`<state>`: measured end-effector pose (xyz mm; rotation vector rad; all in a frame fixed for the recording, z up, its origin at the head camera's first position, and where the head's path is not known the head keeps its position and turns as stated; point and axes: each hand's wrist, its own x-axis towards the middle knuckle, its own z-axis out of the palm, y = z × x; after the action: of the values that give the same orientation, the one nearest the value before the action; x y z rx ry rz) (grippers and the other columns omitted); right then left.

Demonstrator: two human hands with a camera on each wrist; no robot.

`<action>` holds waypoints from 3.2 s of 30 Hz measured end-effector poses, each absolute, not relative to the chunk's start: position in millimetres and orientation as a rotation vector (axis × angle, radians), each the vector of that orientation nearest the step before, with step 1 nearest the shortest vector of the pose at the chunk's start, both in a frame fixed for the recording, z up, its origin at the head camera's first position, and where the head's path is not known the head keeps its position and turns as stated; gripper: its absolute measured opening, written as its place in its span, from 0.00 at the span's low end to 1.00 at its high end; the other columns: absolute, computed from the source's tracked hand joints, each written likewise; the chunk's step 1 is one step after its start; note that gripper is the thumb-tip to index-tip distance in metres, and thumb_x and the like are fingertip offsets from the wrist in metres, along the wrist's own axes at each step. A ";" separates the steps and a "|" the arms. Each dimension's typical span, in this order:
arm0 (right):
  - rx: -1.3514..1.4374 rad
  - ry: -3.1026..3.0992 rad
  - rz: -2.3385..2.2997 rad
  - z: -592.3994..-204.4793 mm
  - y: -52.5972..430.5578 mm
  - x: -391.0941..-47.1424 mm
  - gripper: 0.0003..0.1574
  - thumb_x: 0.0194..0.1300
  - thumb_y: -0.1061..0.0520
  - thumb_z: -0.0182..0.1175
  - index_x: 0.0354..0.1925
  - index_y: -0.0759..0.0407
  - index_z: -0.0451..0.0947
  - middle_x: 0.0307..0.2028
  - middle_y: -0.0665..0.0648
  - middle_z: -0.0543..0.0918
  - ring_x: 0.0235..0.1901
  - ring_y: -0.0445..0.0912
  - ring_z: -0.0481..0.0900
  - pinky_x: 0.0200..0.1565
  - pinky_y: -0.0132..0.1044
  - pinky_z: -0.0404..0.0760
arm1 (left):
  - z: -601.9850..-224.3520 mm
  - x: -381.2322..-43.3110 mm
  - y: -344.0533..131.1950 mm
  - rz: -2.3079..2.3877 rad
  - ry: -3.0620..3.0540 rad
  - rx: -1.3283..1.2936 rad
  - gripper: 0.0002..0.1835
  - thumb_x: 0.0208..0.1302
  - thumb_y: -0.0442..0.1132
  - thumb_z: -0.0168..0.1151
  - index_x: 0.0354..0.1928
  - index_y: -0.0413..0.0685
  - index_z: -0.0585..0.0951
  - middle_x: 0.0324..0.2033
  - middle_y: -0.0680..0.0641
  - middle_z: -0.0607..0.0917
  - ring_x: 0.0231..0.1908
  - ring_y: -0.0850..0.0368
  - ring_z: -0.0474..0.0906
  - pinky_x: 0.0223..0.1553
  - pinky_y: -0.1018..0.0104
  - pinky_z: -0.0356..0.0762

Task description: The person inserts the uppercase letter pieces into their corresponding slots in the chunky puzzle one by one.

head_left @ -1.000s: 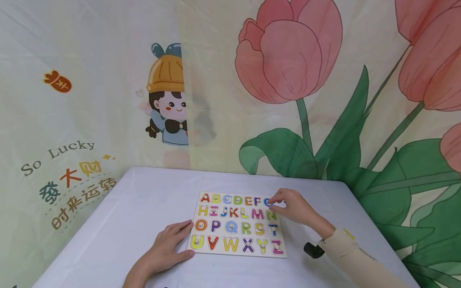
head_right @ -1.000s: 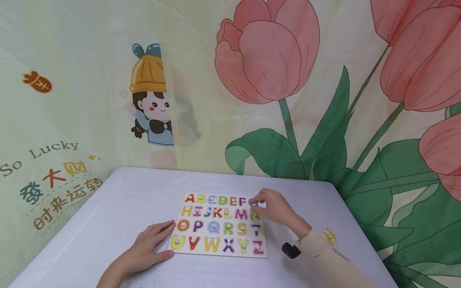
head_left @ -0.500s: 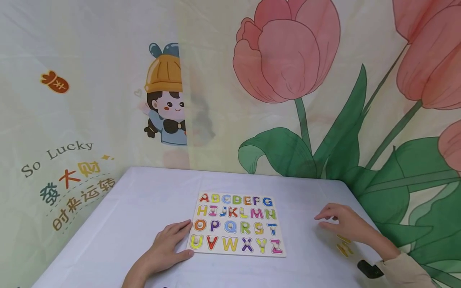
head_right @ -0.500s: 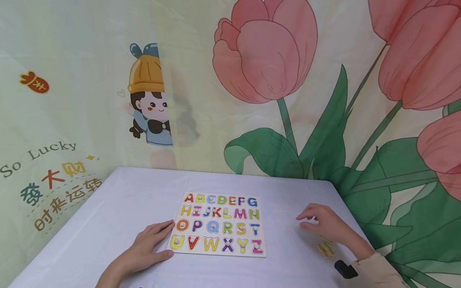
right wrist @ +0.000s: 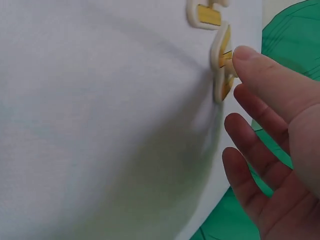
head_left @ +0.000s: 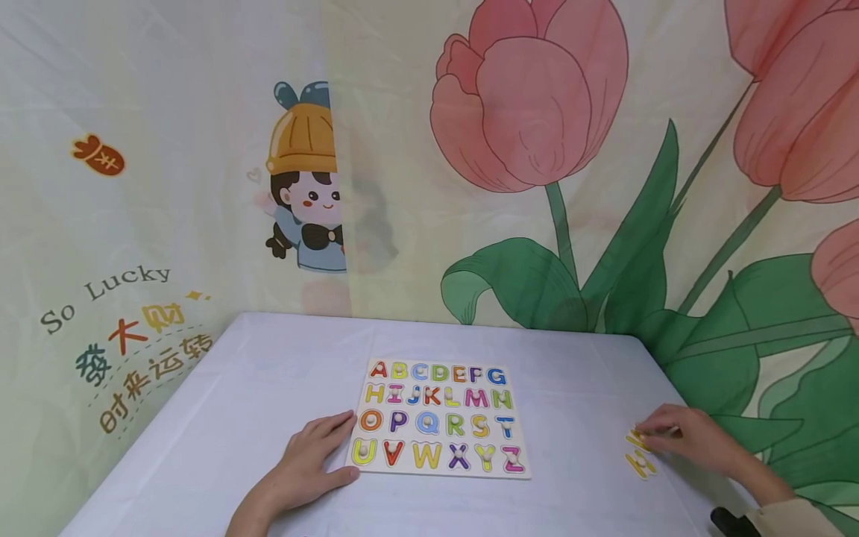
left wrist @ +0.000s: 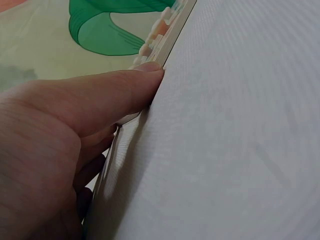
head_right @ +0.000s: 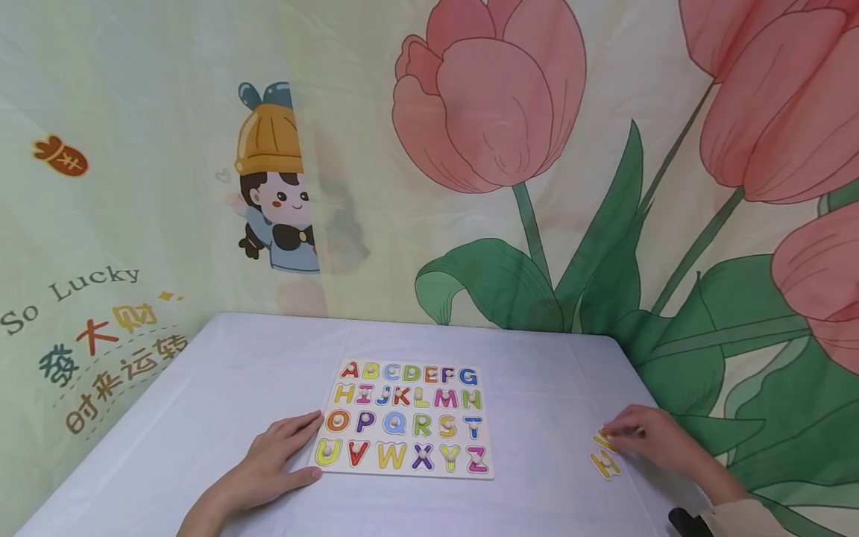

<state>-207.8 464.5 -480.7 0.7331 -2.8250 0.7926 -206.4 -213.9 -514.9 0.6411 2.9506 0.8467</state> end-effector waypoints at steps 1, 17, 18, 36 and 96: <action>0.735 -2.823 0.792 -482.9 466.1 -208.0 0.09 0.65 0.62 0.75 0.44 0.53 0.93 0.37 0.44 0.88 0.38 0.30 0.80 0.32 0.30 0.81 | -514.7 -206.1 -214.1 0.845 2.952 0.642 0.48 0.63 0.65 0.72 0.80 0.51 0.69 0.78 0.52 0.68 0.75 0.45 0.62 0.68 0.37 0.64; 0.640 -2.841 0.752 -483.1 455.4 -210.1 0.06 0.63 0.60 0.76 0.40 0.53 0.93 0.34 0.42 0.85 0.35 0.29 0.78 0.32 0.29 0.80 | -513.8 -205.8 -213.5 0.854 2.939 0.620 0.49 0.62 0.64 0.73 0.80 0.51 0.70 0.78 0.50 0.69 0.75 0.44 0.63 0.70 0.34 0.61; 0.625 -2.841 0.736 -481.9 451.1 -210.5 0.05 0.63 0.59 0.76 0.40 0.52 0.93 0.34 0.41 0.84 0.35 0.29 0.78 0.32 0.29 0.79 | -514.0 -205.7 -213.6 0.855 2.939 0.620 0.49 0.62 0.64 0.73 0.80 0.51 0.70 0.78 0.50 0.69 0.75 0.44 0.63 0.70 0.34 0.61; 0.231 -2.950 0.751 -478.4 374.1 -212.5 0.06 0.61 0.55 0.79 0.37 0.46 0.93 0.33 0.44 0.83 0.34 0.36 0.78 0.31 0.31 0.81 | -515.9 -206.4 -212.7 0.840 2.948 0.620 0.49 0.62 0.65 0.72 0.80 0.51 0.70 0.78 0.51 0.69 0.75 0.45 0.63 0.70 0.35 0.62; 0.127 -2.979 0.865 -457.9 246.5 -191.8 0.09 0.55 0.55 0.83 0.33 0.40 0.94 0.33 0.42 0.81 0.37 0.42 0.75 0.37 0.32 0.79 | -515.0 -206.0 -214.7 0.863 2.933 0.619 0.49 0.62 0.65 0.72 0.80 0.52 0.69 0.78 0.52 0.68 0.75 0.46 0.62 0.69 0.36 0.62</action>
<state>-191.8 246.5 -457.9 0.1273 -2.9795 0.8651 -206.0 -214.7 -515.0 0.6195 2.9326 0.8634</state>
